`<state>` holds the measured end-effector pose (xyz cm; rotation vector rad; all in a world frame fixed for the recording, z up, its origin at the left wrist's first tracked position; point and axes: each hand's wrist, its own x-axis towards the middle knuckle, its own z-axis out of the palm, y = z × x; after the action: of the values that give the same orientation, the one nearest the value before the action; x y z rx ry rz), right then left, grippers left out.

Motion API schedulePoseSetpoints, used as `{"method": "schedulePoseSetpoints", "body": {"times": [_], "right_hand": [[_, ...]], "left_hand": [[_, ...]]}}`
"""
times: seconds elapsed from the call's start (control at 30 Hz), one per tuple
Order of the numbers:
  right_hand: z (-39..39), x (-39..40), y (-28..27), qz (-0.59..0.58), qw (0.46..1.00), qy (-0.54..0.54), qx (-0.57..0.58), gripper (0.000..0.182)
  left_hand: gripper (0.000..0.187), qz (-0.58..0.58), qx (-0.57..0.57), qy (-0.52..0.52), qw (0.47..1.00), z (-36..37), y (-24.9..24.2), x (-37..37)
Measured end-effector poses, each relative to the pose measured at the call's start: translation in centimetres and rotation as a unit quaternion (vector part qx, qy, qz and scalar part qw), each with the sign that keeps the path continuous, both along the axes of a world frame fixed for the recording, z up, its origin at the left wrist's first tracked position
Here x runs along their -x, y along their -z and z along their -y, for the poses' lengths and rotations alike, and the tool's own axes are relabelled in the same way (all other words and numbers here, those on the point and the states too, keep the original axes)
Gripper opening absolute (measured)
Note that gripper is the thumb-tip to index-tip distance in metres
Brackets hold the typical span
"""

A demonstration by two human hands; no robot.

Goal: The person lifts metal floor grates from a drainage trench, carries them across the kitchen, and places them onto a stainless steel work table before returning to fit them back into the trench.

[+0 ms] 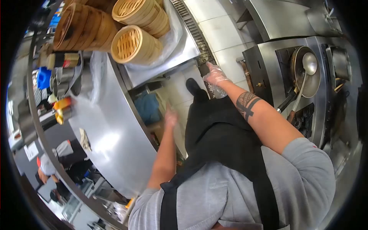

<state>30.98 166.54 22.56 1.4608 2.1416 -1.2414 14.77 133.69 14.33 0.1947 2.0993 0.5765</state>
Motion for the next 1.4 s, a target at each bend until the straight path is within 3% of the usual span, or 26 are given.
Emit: {"method": "schedulePoseSetpoints", "body": {"times": [0.07,0.1,0.17,0.23,0.3,0.33,0.37,0.4,0.67,0.87,1.0,1.1,1.2,1.27,1.4], "right_hand": [[-1.9,2.0,1.3,0.011,1.000,0.000,-0.011,0.084],[-2.9,3.1,2.0,0.008,1.000,-0.006,-0.021,0.086],[-5.4,5.7,3.5,0.009,1.000,-0.006,-0.029,0.089],[-7.1,7.5,5.2,-0.070,0.990,-0.092,-0.084,0.089],[-8.0,7.4,6.6,-0.101,0.975,-0.140,-0.142,0.073],[-8.2,7.6,6.6,-0.088,0.978,-0.150,-0.116,0.070],[-8.7,8.0,6.5,-0.076,0.979,-0.162,-0.093,0.066],[-8.5,7.2,6.8,-0.183,0.964,-0.138,-0.133,0.061],[-5.3,8.3,6.9,-0.285,0.952,-0.043,-0.100,0.053],[-5.8,5.7,10.0,-0.120,0.993,0.009,-0.007,0.079],[-7.3,2.9,14.7,-0.038,0.999,0.012,0.011,0.079],[-9.6,1.5,17.3,0.014,0.998,0.002,0.064,0.071],[-13.0,0.6,16.5,0.071,0.990,-0.032,0.121,0.041],[-15.6,0.6,15.5,0.083,0.987,-0.040,0.133,0.038],[-21.9,0.8,14.4,0.071,0.988,-0.083,0.109,0.038]], "left_hand": [[0.082,0.055,-0.009,0.013,0.998,-2.4,4.5,5.0],[0.068,-0.142,-0.008,0.267,0.953,-3.0,8.1,8.0],[0.057,-0.326,-0.021,0.507,0.798,-5.9,11.3,14.7],[0.052,-0.209,0.130,0.484,0.839,-9.3,12.3,19.3],[0.051,-0.200,0.134,0.503,0.830,-10.2,11.6,21.1],[0.051,-0.190,0.148,0.502,0.830,-10.0,11.3,21.9],[0.050,-0.183,0.160,0.499,0.832,-9.9,11.1,22.7],[0.050,-0.177,0.172,0.495,0.833,-9.7,11.0,23.1],[0.045,-0.129,0.215,0.457,0.853,-8.5,9.3,24.5],[0.043,-0.072,0.212,0.396,0.890,-7.2,7.4,21.1],[0.042,-0.023,0.208,0.332,0.920,-6.5,5.6,18.1],[0.041,0.015,0.212,0.268,0.940,-6.1,4.2,16.0],[0.041,0.055,0.214,0.176,0.959,-5.6,1.4,13.0],[0.039,0.083,0.206,0.092,0.971,-6.3,-1.3,10.8],[0.056,0.133,0.159,-0.097,0.973,-6.8,-6.1,5.9]]}}
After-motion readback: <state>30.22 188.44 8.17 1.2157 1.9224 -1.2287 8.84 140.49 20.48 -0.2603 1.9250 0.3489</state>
